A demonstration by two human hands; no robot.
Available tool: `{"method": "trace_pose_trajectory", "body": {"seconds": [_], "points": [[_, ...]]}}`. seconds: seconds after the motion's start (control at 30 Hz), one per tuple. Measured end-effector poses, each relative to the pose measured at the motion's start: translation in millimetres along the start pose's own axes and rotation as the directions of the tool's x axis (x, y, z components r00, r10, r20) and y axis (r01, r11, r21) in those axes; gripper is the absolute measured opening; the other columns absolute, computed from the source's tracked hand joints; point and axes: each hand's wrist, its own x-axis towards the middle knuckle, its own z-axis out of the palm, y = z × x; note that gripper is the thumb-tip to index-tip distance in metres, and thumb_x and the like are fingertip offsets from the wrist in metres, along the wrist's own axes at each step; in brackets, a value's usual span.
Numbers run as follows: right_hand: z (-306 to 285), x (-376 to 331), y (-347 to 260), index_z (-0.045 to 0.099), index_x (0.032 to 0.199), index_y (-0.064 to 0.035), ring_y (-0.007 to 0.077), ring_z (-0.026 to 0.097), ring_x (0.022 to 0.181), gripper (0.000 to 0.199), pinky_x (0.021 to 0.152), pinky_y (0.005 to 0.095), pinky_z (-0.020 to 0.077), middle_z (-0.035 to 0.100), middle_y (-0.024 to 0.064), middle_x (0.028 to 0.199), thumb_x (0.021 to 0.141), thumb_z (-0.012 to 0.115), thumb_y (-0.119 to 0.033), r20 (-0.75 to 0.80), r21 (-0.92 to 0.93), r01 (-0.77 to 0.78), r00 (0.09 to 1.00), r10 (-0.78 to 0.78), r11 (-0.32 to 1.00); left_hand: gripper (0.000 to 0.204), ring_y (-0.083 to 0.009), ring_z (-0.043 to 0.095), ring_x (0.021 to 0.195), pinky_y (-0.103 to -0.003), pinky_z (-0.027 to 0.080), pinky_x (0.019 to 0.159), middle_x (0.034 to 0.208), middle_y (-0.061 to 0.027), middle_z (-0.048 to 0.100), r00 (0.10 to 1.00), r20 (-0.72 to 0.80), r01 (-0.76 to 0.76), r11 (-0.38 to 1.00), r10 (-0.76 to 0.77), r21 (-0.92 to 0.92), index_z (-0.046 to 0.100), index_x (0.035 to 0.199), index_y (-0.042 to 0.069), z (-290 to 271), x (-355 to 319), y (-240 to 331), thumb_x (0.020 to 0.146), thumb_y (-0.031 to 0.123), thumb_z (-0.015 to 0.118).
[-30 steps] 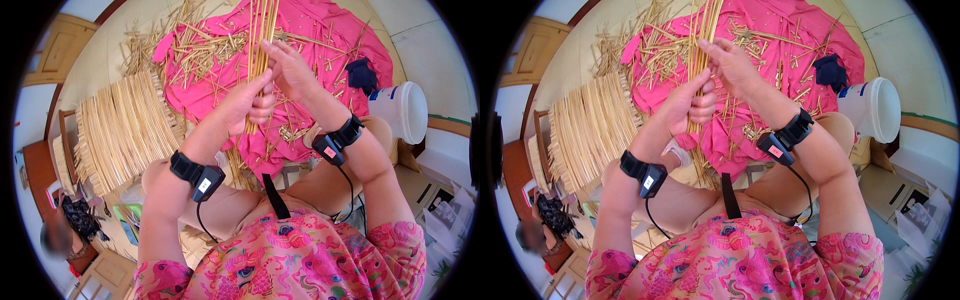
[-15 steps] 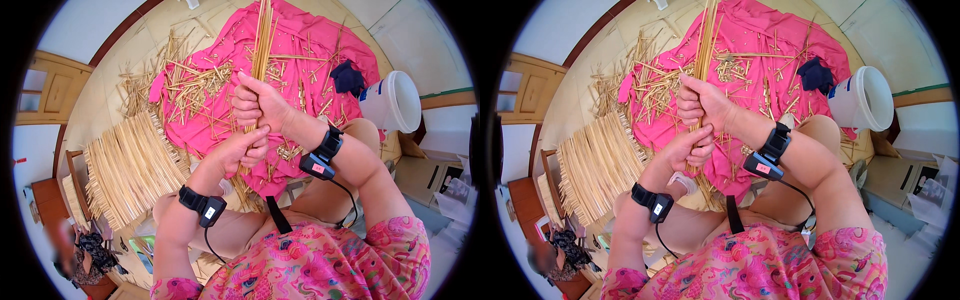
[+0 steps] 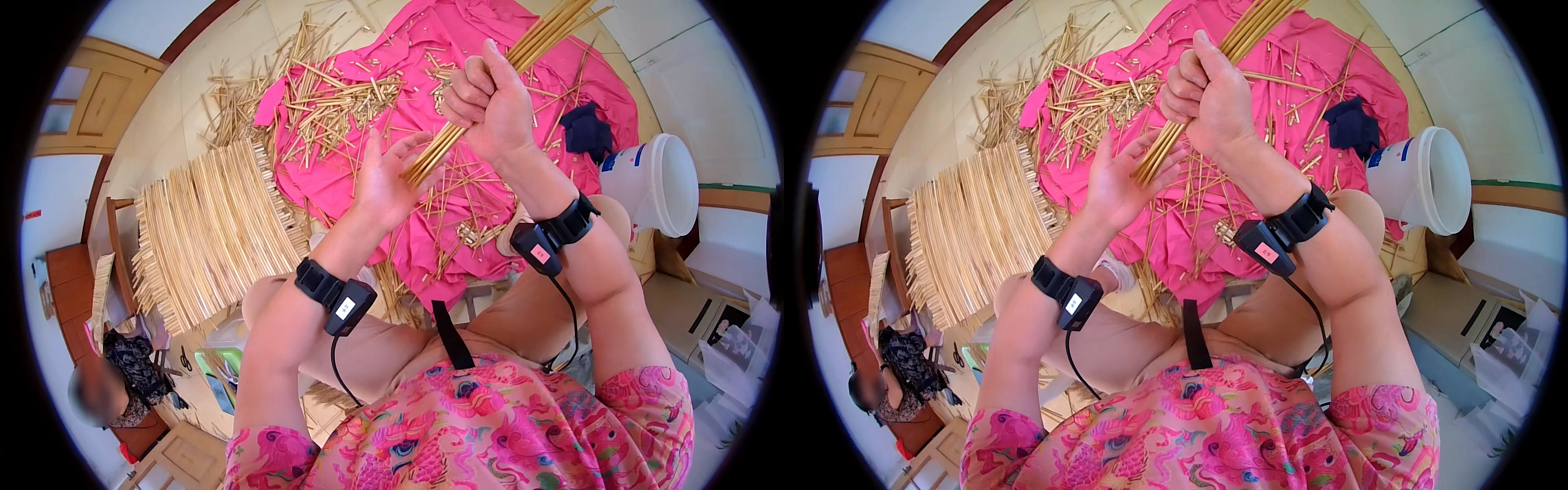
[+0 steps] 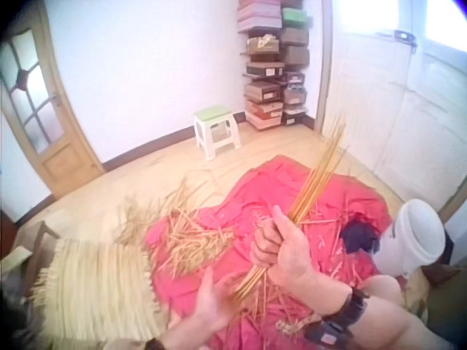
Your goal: The person assembles a straw mat by hand, picking up individual long thin sticks and adding them to a bundle while sitting on the floor.
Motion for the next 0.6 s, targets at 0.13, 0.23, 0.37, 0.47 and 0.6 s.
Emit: {"method": "trace_pose_trajectory", "body": {"seconds": [0.13, 0.23, 0.37, 0.47, 0.6], "points": [[3, 0, 10, 0.028, 0.058, -0.0141, 0.0091, 0.022, 0.043, 0.044, 0.044, 0.0249, 0.0225, 0.023, -0.0036, 0.05, 0.093, 0.041, -0.036, -0.001, -0.02, 0.009, 1.0, -0.009, 1.0, 0.062, -0.0274, 0.052, 0.094, -0.038, 0.042, 0.089, 0.106, -0.0158, 0.053, 0.994, -0.069, -0.092, 0.995, 0.088, -0.047, 0.046, 0.11, -0.001, 0, 3, -4, 0.092, 0.054, 0.025], [9, -3, 17, 0.028, 0.058, -0.0137, 0.0092, 0.023, 0.044, 0.043, 0.044, 0.0249, 0.0236, 0.024, -0.0034, 0.05, 0.093, 0.042, -0.034, -0.032, -0.031, 0.015, 0.999, -0.016, 0.999, 0.06, -0.031, 0.051, 0.108, -0.041, 0.04, 0.093, 0.113, -0.0193, 0.053, 0.992, -0.07, -0.105, 0.993, 0.101, -0.052, 0.046, 0.113, -0.002, -4, 8, -1, 0.093, 0.051, 0.028], [10, -5, 21, 0.028, 0.058, -0.0138, 0.0088, 0.022, 0.043, 0.043, 0.043, 0.0246, 0.0226, 0.023, -0.0038, 0.049, 0.093, 0.042, -0.033, -0.03, -0.037, 0.012, 0.999, -0.013, 0.999, 0.057, -0.0283, 0.053, 0.1, -0.038, 0.043, 0.089, 0.107, -0.0184, 0.055, 0.993, -0.077, -0.089, 0.995, 0.085, -0.044, 0.046, 0.111, -0.002, -4, 11, -2, 0.093, 0.049, 0.03], [6, -2, 12, 0.027, 0.057, -0.0141, 0.0087, 0.021, 0.042, 0.044, 0.042, 0.0244, 0.0208, 0.023, -0.0043, 0.05, 0.094, 0.039, -0.034, 0.0, -0.025, -0.02, 1.0, 0.02, 0.999, 0.057, -0.0274, 0.055, 0.09, -0.036, 0.046, 0.083, 0.101, -0.0187, 0.057, 0.999, 0.034, 0.004, 1.0, -0.005, 0.007, 0.045, 0.109, -0.002, 5, 13, -4, 0.093, 0.05, 0.028], [10, -2, 14, 0.026, 0.056, -0.0143, 0.0087, 0.019, 0.041, 0.046, 0.04, 0.0248, 0.0185, 0.022, -0.005, 0.049, 0.094, 0.04, -0.036, -0.077, 0.031, -0.074, 0.994, 0.077, 0.997, 0.059, -0.0258, 0.054, 0.096, -0.037, 0.045, 0.086, 0.106, -0.0164, 0.055, 1.0, 0.01, 0.029, 0.996, -0.03, 0.084, 0.044, 0.116, 0.0, 3, 0, 4, 0.092, 0.051, 0.029]]}}
